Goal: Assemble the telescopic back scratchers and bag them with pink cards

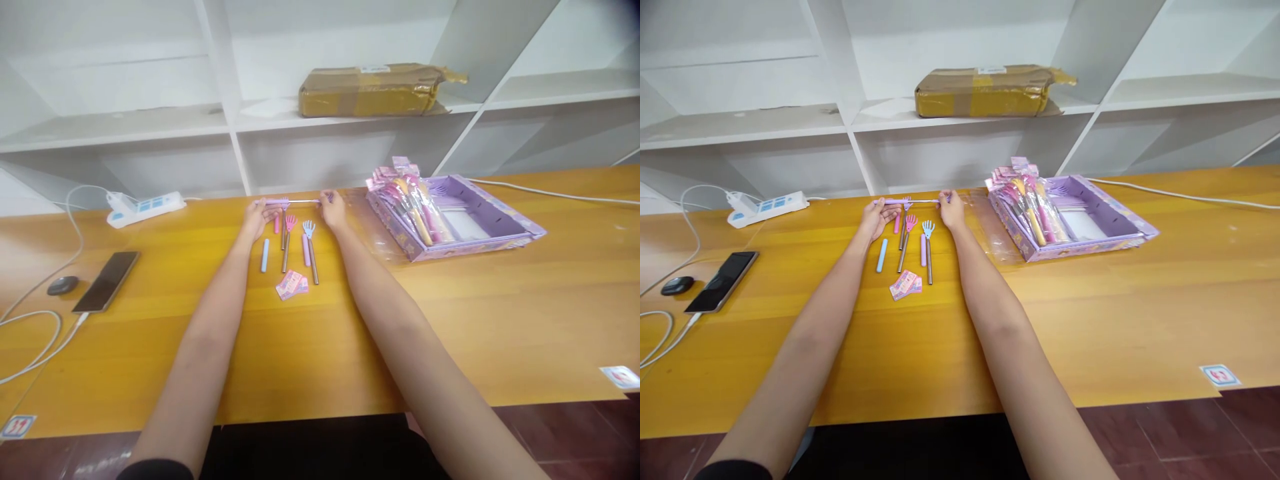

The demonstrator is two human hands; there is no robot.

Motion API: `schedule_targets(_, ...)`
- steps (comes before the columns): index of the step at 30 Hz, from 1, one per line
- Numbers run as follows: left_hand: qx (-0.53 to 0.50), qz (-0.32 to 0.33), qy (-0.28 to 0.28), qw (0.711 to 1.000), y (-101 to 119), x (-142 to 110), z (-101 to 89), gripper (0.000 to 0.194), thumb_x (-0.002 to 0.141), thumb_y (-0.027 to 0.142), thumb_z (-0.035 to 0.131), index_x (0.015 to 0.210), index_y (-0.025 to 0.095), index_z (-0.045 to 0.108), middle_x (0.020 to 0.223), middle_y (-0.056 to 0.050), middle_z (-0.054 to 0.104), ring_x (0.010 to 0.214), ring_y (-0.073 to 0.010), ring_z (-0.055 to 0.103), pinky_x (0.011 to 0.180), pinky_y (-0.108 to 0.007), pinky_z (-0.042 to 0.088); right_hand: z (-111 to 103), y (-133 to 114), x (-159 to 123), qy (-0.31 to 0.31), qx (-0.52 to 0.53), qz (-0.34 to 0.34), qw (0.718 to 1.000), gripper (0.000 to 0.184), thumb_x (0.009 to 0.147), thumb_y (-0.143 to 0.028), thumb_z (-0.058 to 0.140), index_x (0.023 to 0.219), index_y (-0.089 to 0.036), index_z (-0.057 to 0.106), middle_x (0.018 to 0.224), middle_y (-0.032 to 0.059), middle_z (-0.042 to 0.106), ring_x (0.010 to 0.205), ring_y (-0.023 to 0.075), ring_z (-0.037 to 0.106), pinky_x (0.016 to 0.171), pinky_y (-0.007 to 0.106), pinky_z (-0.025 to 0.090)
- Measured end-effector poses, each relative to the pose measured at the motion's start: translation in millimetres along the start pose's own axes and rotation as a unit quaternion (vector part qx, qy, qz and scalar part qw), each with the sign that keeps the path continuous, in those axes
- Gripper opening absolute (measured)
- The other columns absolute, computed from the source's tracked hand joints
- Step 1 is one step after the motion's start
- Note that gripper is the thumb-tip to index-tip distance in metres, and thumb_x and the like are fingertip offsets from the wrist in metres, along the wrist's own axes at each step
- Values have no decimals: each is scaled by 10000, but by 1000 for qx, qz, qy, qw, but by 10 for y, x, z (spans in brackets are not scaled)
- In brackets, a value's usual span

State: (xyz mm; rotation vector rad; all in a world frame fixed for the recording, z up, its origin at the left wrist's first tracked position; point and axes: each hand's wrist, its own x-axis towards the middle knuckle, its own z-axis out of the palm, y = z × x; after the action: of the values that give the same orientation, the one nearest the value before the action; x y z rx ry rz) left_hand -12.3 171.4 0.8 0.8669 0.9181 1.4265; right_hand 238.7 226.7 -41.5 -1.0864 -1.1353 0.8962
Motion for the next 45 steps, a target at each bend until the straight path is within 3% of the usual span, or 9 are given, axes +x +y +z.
schedule_targets(3, 4, 1, -11, 1000, -2, 0, -3, 242, 1087, 376, 682, 964, 186, 596, 852, -102, 846, 781, -174, 825, 833, -271, 612, 12, 14, -7, -19, -7, -5, 1000, 370, 973, -534, 756, 1088, -227, 585, 740, -38, 642, 615, 138, 599, 595, 246, 470)
schedule_targets(11, 13, 2, -21, 1000, -12, 12, 6, 252, 1089, 392, 677, 966, 183, 610, 855, -106, 848, 790, -181, 830, 848, -284, 615, 57, 4, -38, -66, -10, -1, 998, 433, 972, -600, 763, 1031, -255, 506, 637, -95, 550, 453, 94, 447, 469, 232, 334)
schedule_targets(21, 20, 0, -33, 999, -24, 35, -14, 221, 1117, 360, 623, 980, 188, 604, 891, -110, 853, 855, -186, 838, 916, -304, 615, 74, -45, -97, -89, -15, -11, 996, 324, 1047, -490, 704, 994, -261, 480, 634, -91, 534, 452, 101, 453, 474, 242, 355)
schedule_targets(29, 40, 8, -30, 999, -24, 11, 4, 259, 1101, 426, 646, 998, 191, 610, 904, -115, 854, 876, -199, 841, 951, -331, 619, 100, -83, -116, -109, -18, -17, 994, 398, 1027, -567, 716, 1000, -273, 449, 651, -92, 536, 489, 110, 492, 513, 247, 412)
schedule_targets(35, 40, 14, -27, 999, -11, -4, 16, 262, 1133, 398, 586, 975, 189, 601, 869, -101, 852, 822, -178, 834, 899, -299, 625, 119, -114, -139, -105, -14, -13, 994, 386, 1017, -533, 739, 991, -273, 455, 638, -99, 524, 484, 111, 502, 515, 244, 417)
schedule_targets(45, 7, 16, -22, 1000, -3, -14, 19, 266, 1034, 423, 756, 978, 182, 660, 845, -78, 839, 739, -163, 803, 789, -267, 607, 169, -211, -192, -78, 62, 12, 995, 435, 962, -528, 812, 950, -273, 460, 623, -121, 482, 455, 80, 440, 460, 210, 347)
